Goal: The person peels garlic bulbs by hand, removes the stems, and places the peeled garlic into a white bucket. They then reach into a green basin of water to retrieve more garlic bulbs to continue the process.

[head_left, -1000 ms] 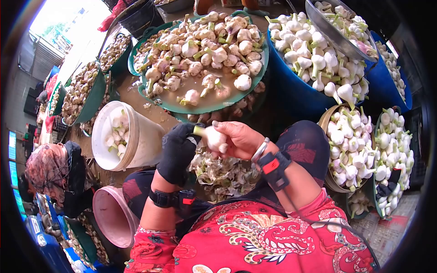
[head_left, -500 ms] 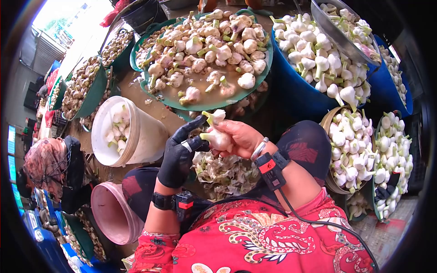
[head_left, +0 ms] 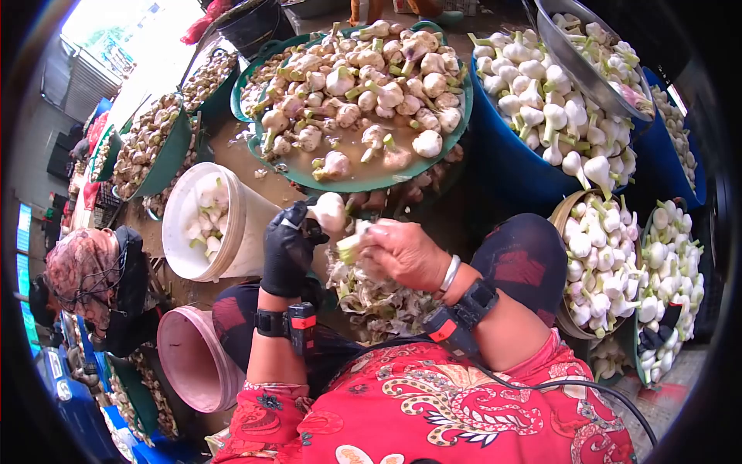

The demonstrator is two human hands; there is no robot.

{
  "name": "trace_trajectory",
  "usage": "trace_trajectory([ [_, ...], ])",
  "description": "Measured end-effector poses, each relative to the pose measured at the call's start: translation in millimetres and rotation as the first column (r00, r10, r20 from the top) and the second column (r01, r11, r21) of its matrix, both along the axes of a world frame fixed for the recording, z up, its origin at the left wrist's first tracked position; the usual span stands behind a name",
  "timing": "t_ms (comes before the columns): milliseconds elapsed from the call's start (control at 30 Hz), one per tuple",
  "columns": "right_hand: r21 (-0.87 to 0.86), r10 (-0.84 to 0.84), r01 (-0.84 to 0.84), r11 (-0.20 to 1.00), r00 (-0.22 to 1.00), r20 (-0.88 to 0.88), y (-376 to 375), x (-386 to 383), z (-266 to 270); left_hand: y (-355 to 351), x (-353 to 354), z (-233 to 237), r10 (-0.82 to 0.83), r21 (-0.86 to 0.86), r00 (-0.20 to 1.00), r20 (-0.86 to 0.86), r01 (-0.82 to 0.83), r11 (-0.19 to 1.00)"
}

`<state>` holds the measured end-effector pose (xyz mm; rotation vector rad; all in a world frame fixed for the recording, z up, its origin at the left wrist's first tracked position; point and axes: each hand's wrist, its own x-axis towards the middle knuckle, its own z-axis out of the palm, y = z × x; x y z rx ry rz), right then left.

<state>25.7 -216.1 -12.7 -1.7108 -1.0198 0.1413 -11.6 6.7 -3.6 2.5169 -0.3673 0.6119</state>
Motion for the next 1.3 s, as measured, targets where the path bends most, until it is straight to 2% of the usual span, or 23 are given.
trace_trajectory([
  [33, 0.024, -0.138, 0.14, 0.99, 0.988, -0.061, -0.2, 2.6, -12.2, 4.6, -3.2, -0.3, 0.089, -0.087, 0.995, -0.048, -0.093, 0.992],
  [100, 0.129, -0.19, 0.313, 0.941, 0.803, -0.565, -7.1, 19.5, -20.4, 10.6, -7.8, -0.7, 0.177, -0.167, 0.979, -0.098, -0.191, 0.967],
  [133, -0.016, -0.294, 0.331, 0.943, 0.813, -0.503, -11.3, 30.1, -16.0, 13.2, -9.3, -0.9, 0.165, -0.3, 0.97, -0.177, -0.213, 0.93],
  [167, -0.015, -0.293, 0.331, 0.944, 0.812, -0.505, -8.5, 28.6, -17.8, 14.6, -10.8, -1.1, 0.138, -0.426, 0.957, -0.256, -0.24, 0.872],
  [200, -0.116, -0.271, 0.245, 0.962, 0.886, -0.375, -5.2, 26.1, -18.0, 14.6, -10.8, 4.3, 0.099, -0.052, 0.991, -0.089, -0.104, 0.993],
  [233, -0.23, -0.227, 0.172, 0.958, 0.944, -0.241, -2.7, 24.0, -17.1, 7.9, -10.7, 6.7, 0.093, -0.056, 0.992, -0.09, -0.098, 0.994],
  [267, -0.254, -0.278, 0.21, 0.944, 0.921, -0.272, 0.2, 20.5, -15.2, -4.1, -10.0, 7.4, 0.038, -0.612, 0.94, -0.338, -0.25, 0.75],
  [300, -0.134, -0.282, 0.249, 0.959, 0.808, -0.518, 5.8, 16.8, -14.3, -14.9, -9.7, 7.6, -0.16, -0.862, 0.855, -0.493, -0.457, 0.218],
  [367, 0.121, -0.148, 0.302, 0.946, 0.731, -0.666, 12.0, 14.9, -7.6, -27.6, -10.6, 10.2, -0.176, -0.864, 0.86, -0.479, -0.426, 0.267],
  [400, 0.204, 0.008, 0.227, 0.952, 0.651, -0.759, 10.2, 15.5, -0.9, -32.9, -10.2, 14.6, -0.192, -0.844, 0.85, -0.49, -0.408, 0.347],
  [567, 0.212, 0.044, 0.197, 0.957, 0.627, -0.778, 5.3, 14.5, -7.4, -48.3, -9.0, 30.7, -0.229, -0.793, 0.84, -0.492, -0.323, 0.516],
  [700, 0.317, 0.139, 0.164, 0.934, 0.65, -0.747, 2.4, 18.9, -4.9, -44.3, -7.9, 33.6, -0.215, -0.753, 0.853, -0.475, -0.268, 0.6],
  [800, 0.224, 0.092, 0.085, 0.971, 0.731, -0.676, -0.9, 24.4, -12.2, -42.3, -8.2, 32.3, -0.182, -0.678, 0.845, -0.503, -0.255, 0.689],
  [867, 0.153, -0.015, 0.109, 0.982, 0.86, -0.51, -3.5, 24.0, -4.7, -42.4, -8.2, 35.5, -0.171, -0.643, 0.844, -0.508, -0.238, 0.728],
  [900, 0.154, -0.012, 0.105, 0.983, 0.861, -0.508, -4.0, 23.4, -3.4, -41.8, -7.7, 35.1, -0.168, -0.643, 0.846, -0.505, -0.239, 0.727],
  [967, -0.033, -0.104, 0.099, 0.995, 0.95, -0.294, -3.1, 20.8, -1.1, -38.1, -7.5, 31.7, -0.165, -0.655, 0.872, -0.461, -0.209, 0.726],
  [1000, -0.001, -0.114, 0.116, 0.993, 0.971, -0.21, -2.4, 16.5, -0.2, -32.4, -7.7, 28.4, -0.153, -0.654, 0.877, -0.455, -0.212, 0.727],
  [1033, -0.047, -0.158, 0.153, 0.987, 0.978, -0.135, -4.9, 13.8, 2.7, -24.6, -7.1, 24.9, -0.198, -0.78, 0.877, -0.437, -0.26, 0.569],
  [1067, -0.006, -0.157, 0.165, 0.986, 0.924, -0.349, -5.9, 14.0, 5.2, -19.2, -6.1, 23.0, -0.245, -0.872, 0.879, -0.41, -0.299, 0.388],
  [1100, 0.025, -0.142, 0.186, 0.982, 0.822, -0.551, -7.1, 13.7, 6.3, -18.9, -6.1, 23.7, -0.243, -0.873, 0.88, -0.408, -0.297, 0.388],
  [1167, 0.226, -0.014, 0.21, 0.951, 0.762, -0.647, -4.9, 16.7, 9.3, -22.1, -8.7, 22.8, -0.258, -0.864, 0.876, -0.408, -0.28, 0.418],
  [1233, 0.283, 0.119, 0.137, 0.949, 0.675, -0.728, -3.4, 16.1, 16.6, -29.9, -10.1, 27.3, -0.283, -0.867, 0.858, -0.429, -0.303, 0.396],
  [1300, 0.242, 0.116, 0.096, 0.966, 0.671, -0.732, -7.4, 19.5, 11.7, -35.4, -10.2, 30.1, -0.303, -0.856, 0.853, -0.425, -0.27, 0.44],
])
